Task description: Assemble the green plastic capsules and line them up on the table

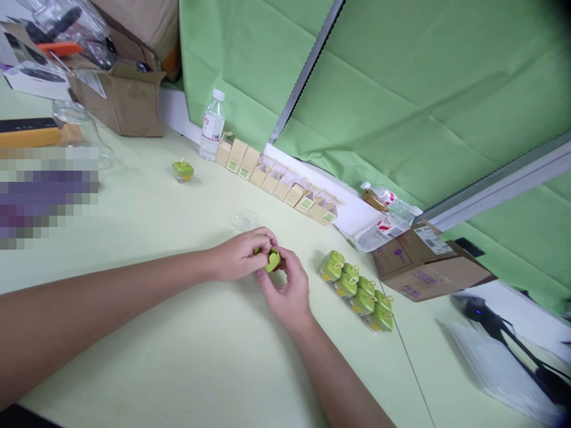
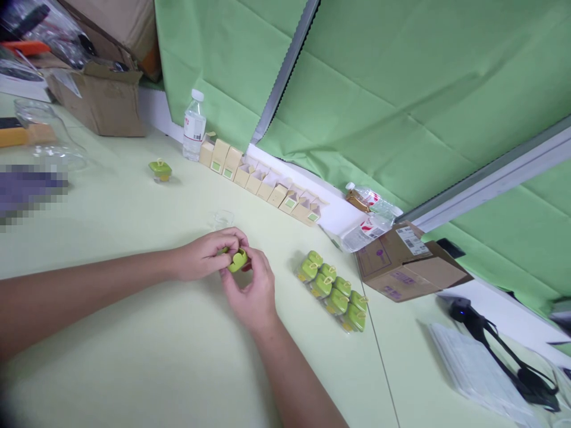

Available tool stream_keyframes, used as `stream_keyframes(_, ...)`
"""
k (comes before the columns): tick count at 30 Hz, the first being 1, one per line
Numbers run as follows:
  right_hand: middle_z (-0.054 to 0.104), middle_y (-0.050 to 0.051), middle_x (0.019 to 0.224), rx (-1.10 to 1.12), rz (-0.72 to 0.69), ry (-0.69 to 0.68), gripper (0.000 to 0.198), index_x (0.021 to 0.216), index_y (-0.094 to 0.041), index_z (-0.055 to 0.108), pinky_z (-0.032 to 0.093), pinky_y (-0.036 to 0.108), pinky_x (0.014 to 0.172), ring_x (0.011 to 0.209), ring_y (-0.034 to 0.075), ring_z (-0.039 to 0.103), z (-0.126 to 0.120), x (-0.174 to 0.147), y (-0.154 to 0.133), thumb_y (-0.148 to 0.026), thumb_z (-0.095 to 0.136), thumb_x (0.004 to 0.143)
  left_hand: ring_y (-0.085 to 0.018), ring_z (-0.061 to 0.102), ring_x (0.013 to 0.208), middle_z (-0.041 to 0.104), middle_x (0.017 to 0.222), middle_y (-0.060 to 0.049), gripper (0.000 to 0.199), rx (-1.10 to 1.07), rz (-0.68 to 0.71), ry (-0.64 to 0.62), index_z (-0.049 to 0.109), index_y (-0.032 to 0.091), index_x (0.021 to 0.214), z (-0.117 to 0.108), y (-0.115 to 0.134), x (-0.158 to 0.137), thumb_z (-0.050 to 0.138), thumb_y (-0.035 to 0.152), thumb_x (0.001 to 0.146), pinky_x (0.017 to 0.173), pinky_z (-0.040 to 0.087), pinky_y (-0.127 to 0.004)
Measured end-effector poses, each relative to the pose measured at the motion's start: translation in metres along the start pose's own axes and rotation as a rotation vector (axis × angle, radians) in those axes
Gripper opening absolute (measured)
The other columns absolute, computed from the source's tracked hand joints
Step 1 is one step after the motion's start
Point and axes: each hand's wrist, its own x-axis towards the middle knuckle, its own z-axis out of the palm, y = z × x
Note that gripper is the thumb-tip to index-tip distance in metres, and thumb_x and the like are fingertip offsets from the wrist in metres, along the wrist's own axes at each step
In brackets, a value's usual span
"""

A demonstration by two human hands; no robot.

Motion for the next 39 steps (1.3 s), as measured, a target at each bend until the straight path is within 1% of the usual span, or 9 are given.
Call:
stream_keyframes(4,0.064,0.005,0.098,-0.010,0.013,-0.004,0.033,0.114,-0.020,0.057,0.051,0.033,0.075,0.081,0.017,0.058,-0.001,0.000,-0.001,-0.026,0.066,0.082,-0.018,0.057,0.096,0.055,0.107,-0.005,0.015,-0.055,-0.040,-0.020,0.047,0.019,0.068,0.002,0.001,0.000,0.044,0.016,0.082,0.086,0.047,-0.033)
stream_keyframes(10,0.064,0.005,0.097,-0.037,-0.002,-0.002,0.034,0.114,-0.020,0.057,0.051,0.034,0.075,0.081,0.018,0.058,-0.001,-0.001,-0.002,-0.026,0.065,0.082,-0.018,0.057,0.096,0.054,0.109,-0.004,0.016,-0.083,-0.067,-0.003,0.046,0.018,0.067,0.001,-0.001,0.001,0.045,0.016,0.082,0.086,0.047,-0.034)
stream_keyframes(14,0.064,0.007,0.100,-0.064,-0.028,0.010,0.034,0.115,-0.021,0.056,0.052,0.035,0.075,0.083,0.019,0.059,0.000,0.000,-0.001,-0.025,0.064,0.082,-0.017,0.057,0.091,0.054,0.109,-0.004,0.015,-0.034,-0.059,-0.001,0.047,0.018,0.068,0.001,-0.003,0.001,0.047,0.017,0.083,0.079,0.047,-0.032)
stream_keyframes(18,0.063,0.008,0.107,-0.067,-0.040,0.036,0.039,0.121,-0.022,0.055,0.053,0.036,0.076,0.087,0.019,0.059,0.000,0.000,0.003,-0.022,0.063,0.083,-0.017,0.058,0.092,0.054,0.113,-0.006,0.013,-0.028,-0.062,0.021,0.055,0.018,0.075,0.001,-0.005,0.000,0.052,0.024,0.087,0.072,0.047,-0.029)
stream_keyframes(22,0.063,0.008,0.108,-0.065,-0.038,0.043,0.040,0.123,-0.022,0.054,0.053,0.036,0.076,0.087,0.019,0.059,0.001,0.000,0.004,-0.023,0.063,0.084,-0.018,0.059,0.095,0.055,0.114,-0.007,0.024,-0.020,-0.042,0.030,0.062,0.019,0.078,0.000,-0.008,0.001,0.052,0.036,0.091,0.075,0.049,-0.031)
stream_keyframes(24,0.063,0.009,0.109,-0.068,-0.043,0.037,0.039,0.123,-0.022,0.054,0.054,0.036,0.077,0.088,0.020,0.060,0.000,0.000,0.004,-0.023,0.063,0.084,-0.019,0.059,0.096,0.055,0.113,-0.007,0.027,-0.007,-0.036,0.037,0.064,0.019,0.077,0.000,-0.009,0.001,0.052,0.038,0.091,0.077,0.049,-0.032)
stream_keyframes(29,0.062,0.010,0.112,-0.096,-0.067,0.047,0.042,0.125,-0.023,0.052,0.054,0.037,0.077,0.094,0.021,0.060,0.000,-0.001,0.005,-0.020,0.062,0.084,-0.019,0.058,0.099,0.055,0.118,-0.007,0.024,0.125,0.014,0.046,0.063,0.019,0.076,-0.004,-0.007,0.001,0.054,0.035,0.090,0.080,0.048,-0.032)
stream_keyframes(34,0.059,0.011,0.122,-0.124,-0.102,0.048,0.048,0.130,-0.024,0.049,0.055,0.040,0.083,0.106,0.024,0.059,0.000,-0.002,0.008,-0.015,0.059,0.084,-0.019,0.060,0.099,0.053,0.127,-0.006,0.022,0.206,0.029,0.062,0.065,0.019,0.074,-0.007,-0.007,0.001,0.055,0.033,0.089,0.078,0.047,-0.032)
stream_keyframes(39,0.056,0.012,0.128,-0.171,-0.109,0.059,0.054,0.133,-0.025,0.047,0.054,0.046,0.092,0.117,0.026,0.055,0.000,-0.003,0.011,-0.010,0.057,0.083,-0.021,0.060,0.104,0.054,0.130,-0.006,0.016,0.289,0.107,0.053,0.070,0.021,0.083,-0.007,-0.006,0.001,0.057,0.029,0.087,0.089,0.048,-0.034)
